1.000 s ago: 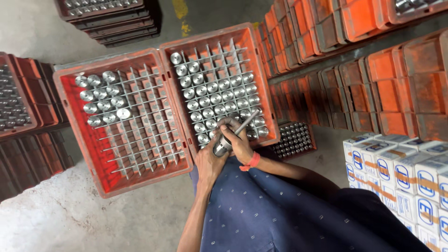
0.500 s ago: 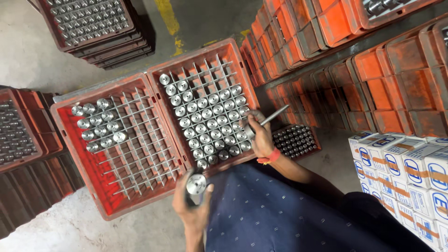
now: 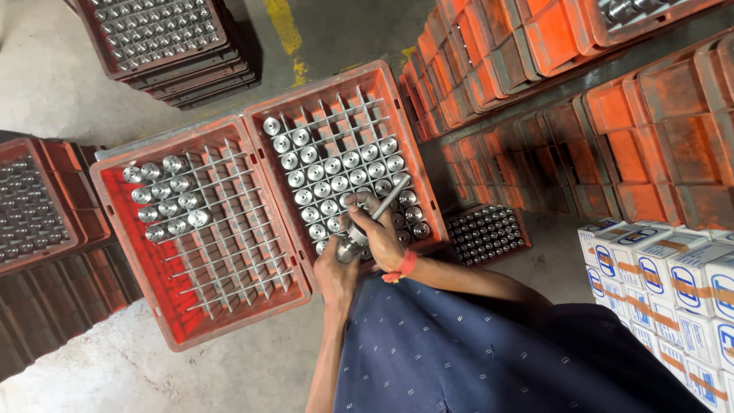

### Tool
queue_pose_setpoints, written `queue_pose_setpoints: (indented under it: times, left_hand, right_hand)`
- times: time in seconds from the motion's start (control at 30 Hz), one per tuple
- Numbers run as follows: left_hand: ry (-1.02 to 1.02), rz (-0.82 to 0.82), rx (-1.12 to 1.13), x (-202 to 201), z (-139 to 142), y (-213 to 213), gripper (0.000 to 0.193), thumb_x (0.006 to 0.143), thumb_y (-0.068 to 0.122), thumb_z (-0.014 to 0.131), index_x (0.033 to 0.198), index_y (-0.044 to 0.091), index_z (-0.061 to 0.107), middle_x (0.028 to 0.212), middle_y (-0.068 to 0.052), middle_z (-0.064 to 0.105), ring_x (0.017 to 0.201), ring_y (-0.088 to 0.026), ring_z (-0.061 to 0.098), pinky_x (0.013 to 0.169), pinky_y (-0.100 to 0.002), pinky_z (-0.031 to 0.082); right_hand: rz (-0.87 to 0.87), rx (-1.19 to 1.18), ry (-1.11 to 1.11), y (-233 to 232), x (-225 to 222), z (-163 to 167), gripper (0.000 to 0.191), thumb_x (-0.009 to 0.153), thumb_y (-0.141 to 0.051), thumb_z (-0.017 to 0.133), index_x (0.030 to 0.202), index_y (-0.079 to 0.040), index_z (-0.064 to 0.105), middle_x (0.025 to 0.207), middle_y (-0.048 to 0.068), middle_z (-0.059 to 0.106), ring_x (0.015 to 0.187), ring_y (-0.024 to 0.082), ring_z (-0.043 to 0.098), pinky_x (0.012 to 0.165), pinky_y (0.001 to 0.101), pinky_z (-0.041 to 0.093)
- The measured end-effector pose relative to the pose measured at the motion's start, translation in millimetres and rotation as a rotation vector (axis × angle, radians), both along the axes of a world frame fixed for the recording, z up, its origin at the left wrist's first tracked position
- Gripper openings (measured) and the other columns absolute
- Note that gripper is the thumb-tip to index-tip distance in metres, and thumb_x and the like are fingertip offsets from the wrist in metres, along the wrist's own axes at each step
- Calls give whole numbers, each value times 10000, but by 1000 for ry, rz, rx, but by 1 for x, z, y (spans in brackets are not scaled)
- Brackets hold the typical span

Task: The person picks machined metal knob parts one at a time and places each into the compartments of a divided red plastic tray, filling the grid cells. They hold a metal rod in one hand while transferring the parts, then carry the filled tray.

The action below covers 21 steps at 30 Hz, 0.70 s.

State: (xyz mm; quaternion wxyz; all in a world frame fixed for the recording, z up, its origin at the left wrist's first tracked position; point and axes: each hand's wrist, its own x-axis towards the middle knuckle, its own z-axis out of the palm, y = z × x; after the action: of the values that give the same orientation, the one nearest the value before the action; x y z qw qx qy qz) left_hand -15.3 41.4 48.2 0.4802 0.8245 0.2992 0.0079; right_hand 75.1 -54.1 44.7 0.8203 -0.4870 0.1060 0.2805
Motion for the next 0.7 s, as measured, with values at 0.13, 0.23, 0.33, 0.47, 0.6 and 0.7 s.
queue_pose_setpoints:
  times: [0.13,0.23,0.33,0.47,0.6,0.7]
  left_hand:
    - [69,-101,-19,9,-4,-7,603,711,200,864,1273,67,692,877,-199,768,796,-351,760,715,-436,565]
    - [181,-185,-106,10,-13,-6,565,752,265,857,1239,24,702,916,-207,780,851,-339,783,777,-421,583]
    - [150,-240,-183,13,-20,-8,729,765,306,854,1354,-26,582,956,-239,768,906,-348,777,812,-417,577]
    - [65,-307,-169,23,-26,-19,812,787,345,847,1429,-38,530,1029,-275,744,969,-379,752,837,-432,567]
    - [137,-426,-177,42,-30,-18,785,767,384,833,1404,18,555,1029,-256,759,938,-352,768,824,-431,585]
    - [220,-477,50,72,-35,5,694,818,489,835,1345,94,620,998,-233,768,899,-363,757,814,-461,574]
  right_hand:
    - [84,88,-127,-6,-7,-8,107,1043,-95,609,1141,-62,584,914,30,627,847,105,632,785,273,542]
    - [186,94,-187,-19,-4,-22,117,1059,-88,603,1164,-37,598,970,50,642,890,102,633,828,271,540]
    - [227,26,-100,-29,8,-38,148,1021,-84,598,1153,-23,624,1043,51,674,918,111,664,829,274,554]
    - [137,24,-181,-41,12,-55,144,1044,-72,621,1168,-5,649,1081,59,672,953,133,679,861,284,564]
    - [43,-39,-1,-60,28,-67,184,991,-61,619,1171,-38,651,1002,65,689,900,142,692,810,284,570]
    - [-333,-34,-20,-74,61,-73,138,982,-16,621,1117,-15,645,965,77,698,829,175,689,766,297,560]
